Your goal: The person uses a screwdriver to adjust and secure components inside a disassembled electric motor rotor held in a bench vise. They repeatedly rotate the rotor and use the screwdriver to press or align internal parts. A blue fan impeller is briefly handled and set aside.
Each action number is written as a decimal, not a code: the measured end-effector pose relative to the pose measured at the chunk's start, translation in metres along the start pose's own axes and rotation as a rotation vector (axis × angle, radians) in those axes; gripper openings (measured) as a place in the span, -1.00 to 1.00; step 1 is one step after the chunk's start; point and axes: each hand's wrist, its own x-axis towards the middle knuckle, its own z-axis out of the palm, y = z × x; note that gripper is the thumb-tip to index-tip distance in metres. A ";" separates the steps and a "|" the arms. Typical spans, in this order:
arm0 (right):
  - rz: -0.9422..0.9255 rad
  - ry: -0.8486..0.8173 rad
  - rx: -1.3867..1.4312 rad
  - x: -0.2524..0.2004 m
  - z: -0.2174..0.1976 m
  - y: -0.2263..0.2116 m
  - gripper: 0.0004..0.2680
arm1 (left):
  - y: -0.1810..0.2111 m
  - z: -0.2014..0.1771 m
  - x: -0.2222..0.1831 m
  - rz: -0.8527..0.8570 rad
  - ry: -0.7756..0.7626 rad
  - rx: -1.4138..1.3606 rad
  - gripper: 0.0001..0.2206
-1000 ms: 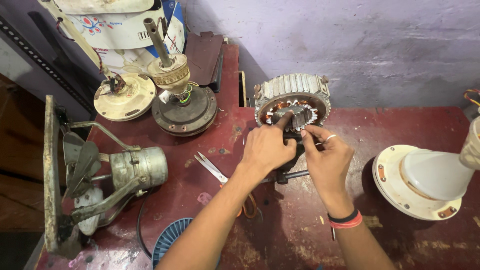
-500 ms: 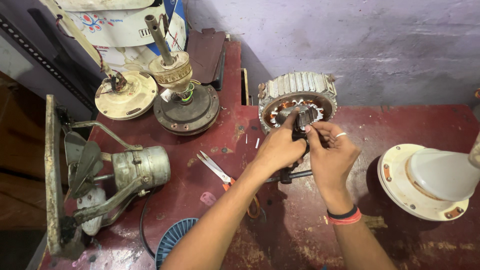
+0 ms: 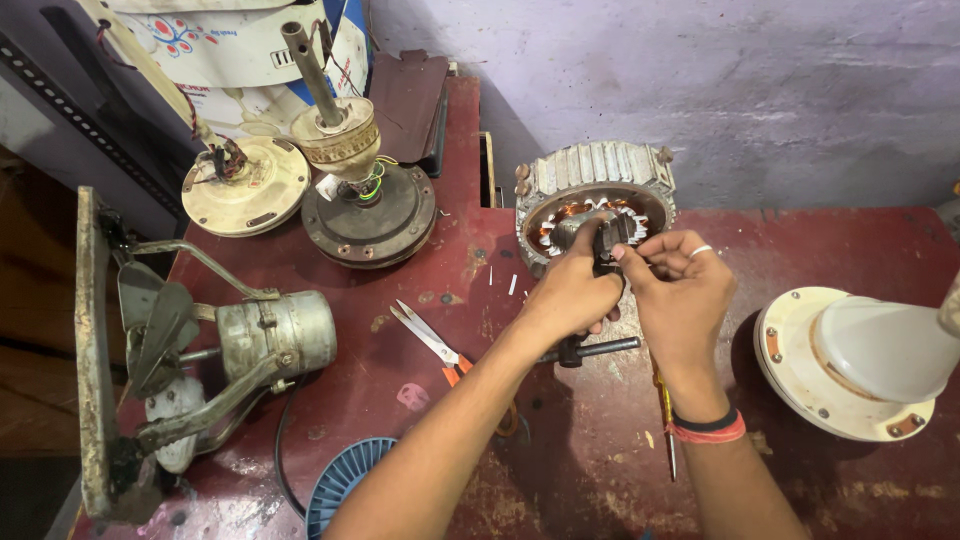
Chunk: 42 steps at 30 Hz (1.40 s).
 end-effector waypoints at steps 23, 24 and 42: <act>0.007 0.032 -0.029 -0.007 -0.006 0.010 -0.84 | -0.011 0.000 0.011 -0.073 -0.030 -0.153 -0.35; 0.014 0.039 -0.026 -0.007 -0.006 0.009 -0.84 | -0.012 0.000 0.011 -0.072 -0.029 -0.152 -0.36; 0.004 0.055 0.053 -0.013 -0.020 0.027 -0.80 | -0.018 -0.002 0.015 -0.058 -0.090 -0.204 -0.40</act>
